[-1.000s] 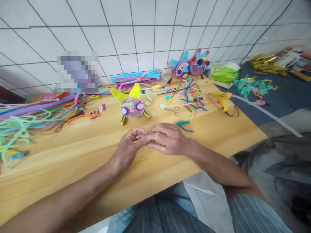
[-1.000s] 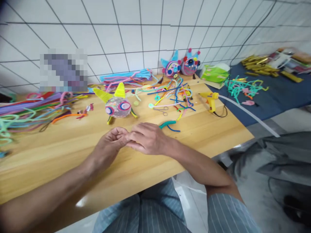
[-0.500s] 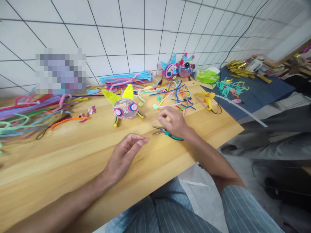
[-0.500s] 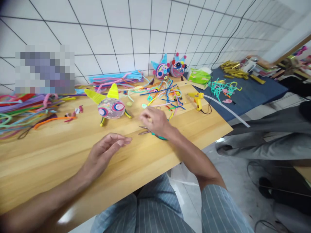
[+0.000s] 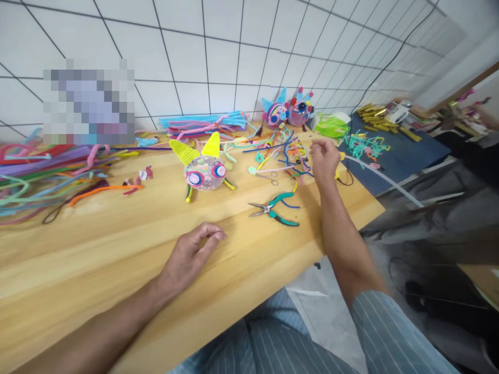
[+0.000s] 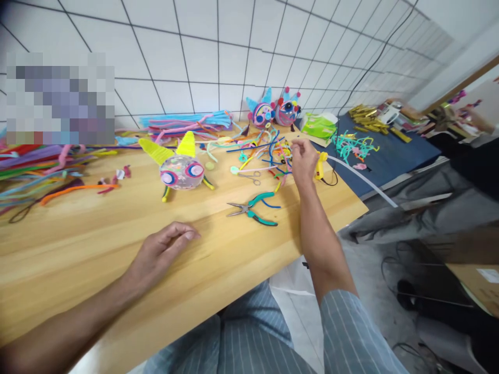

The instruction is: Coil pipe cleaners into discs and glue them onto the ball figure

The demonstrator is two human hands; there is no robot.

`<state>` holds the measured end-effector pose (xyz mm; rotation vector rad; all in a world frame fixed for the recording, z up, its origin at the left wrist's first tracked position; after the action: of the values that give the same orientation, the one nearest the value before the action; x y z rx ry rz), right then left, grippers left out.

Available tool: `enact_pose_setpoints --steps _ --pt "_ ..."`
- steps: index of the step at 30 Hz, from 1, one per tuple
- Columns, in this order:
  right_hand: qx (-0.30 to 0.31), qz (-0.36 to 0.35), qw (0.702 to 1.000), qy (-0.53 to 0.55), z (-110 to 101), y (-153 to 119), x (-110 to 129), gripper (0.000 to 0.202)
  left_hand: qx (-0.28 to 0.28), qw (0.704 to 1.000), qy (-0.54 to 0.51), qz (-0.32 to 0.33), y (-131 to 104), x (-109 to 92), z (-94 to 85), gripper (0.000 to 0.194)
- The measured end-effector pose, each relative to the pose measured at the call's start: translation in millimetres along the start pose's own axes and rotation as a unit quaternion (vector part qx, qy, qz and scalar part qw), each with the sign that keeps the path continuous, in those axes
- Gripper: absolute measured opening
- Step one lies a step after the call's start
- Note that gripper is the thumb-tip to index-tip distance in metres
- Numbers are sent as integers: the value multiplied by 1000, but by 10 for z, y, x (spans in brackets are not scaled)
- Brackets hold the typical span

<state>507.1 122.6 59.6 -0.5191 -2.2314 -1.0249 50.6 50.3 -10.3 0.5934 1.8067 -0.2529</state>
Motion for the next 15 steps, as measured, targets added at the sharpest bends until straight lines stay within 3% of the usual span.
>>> enact_pose_setpoints --steps 4,10,13,15 --pt "34 18 999 18 92 -138 -134 28 18 999 27 22 -8 -8 25 17" --pt "93 -35 995 1 289 -248 -5 28 18 999 10 37 13 -87 37 18" --pt "110 -51 992 18 328 -294 119 25 -16 999 -21 22 16 -96 -7 20" --pt "119 -42 991 35 341 -340 243 25 -68 997 -35 15 16 -100 -94 21"
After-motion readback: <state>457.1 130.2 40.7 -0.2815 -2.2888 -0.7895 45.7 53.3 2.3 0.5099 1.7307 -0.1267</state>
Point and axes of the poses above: each hand's wrist, its own y-axis towards the middle knuckle, its own z-axis out of the palm, x = y × z, the point moved 7 cm from there along y, towards the middle knuckle, and after that the axes turned 3 degrees about z, right-handed, at the moved point
